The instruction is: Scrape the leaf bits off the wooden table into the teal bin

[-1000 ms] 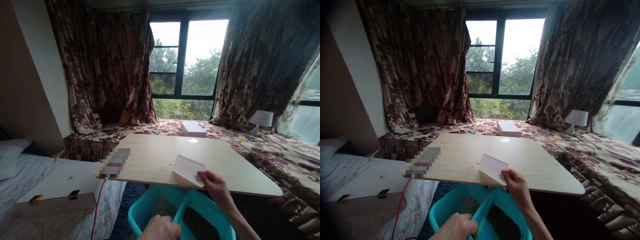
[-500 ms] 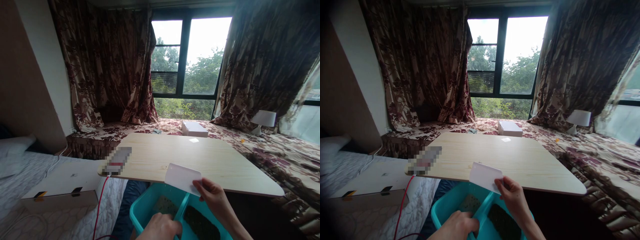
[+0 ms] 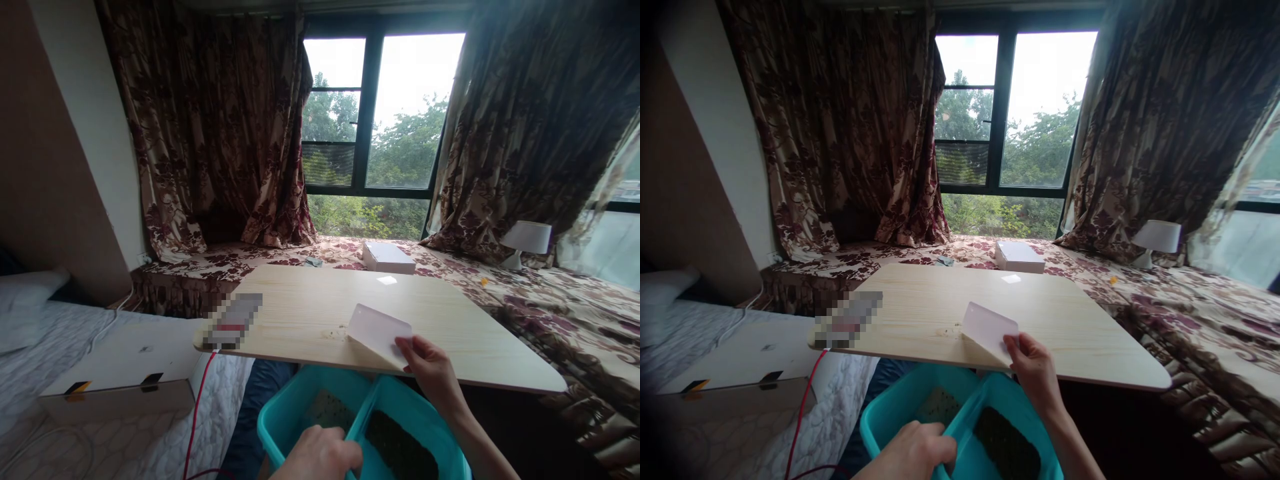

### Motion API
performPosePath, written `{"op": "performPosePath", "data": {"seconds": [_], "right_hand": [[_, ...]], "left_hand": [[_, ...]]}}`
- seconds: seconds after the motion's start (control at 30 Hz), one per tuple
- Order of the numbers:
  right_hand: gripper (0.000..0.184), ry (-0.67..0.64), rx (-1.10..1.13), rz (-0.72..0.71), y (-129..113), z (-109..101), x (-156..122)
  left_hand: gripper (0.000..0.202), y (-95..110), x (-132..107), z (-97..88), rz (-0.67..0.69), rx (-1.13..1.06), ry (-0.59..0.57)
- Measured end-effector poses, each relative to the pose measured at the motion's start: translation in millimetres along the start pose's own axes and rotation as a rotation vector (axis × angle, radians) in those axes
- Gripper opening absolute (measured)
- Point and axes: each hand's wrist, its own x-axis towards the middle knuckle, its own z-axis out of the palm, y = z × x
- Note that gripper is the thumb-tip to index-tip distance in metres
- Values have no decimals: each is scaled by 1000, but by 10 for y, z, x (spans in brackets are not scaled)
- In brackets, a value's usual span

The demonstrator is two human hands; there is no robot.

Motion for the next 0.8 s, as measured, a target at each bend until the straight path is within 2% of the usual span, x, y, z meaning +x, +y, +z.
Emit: {"op": "performPosePath", "data": {"seconds": [0.23, 0.37, 0.53, 0.7, 0.8], "right_hand": [[35, -44, 45, 23, 8, 88, -33], [34, -111, 41, 35, -8, 131, -156], [37, -200, 30, 54, -61, 58, -333], [41, -65, 13, 8, -150, -86, -207], [44, -30, 19, -17, -166, -86, -59]], "left_hand": [[20, -12, 19, 37, -20, -1, -13], [21, -16, 19, 31, -12, 5, -17], [24, -3, -7, -14, -18, -50, -24], [20, -60, -158, -89, -89, -66, 0], [18, -117, -261, -130, -111, -75, 6]]}}
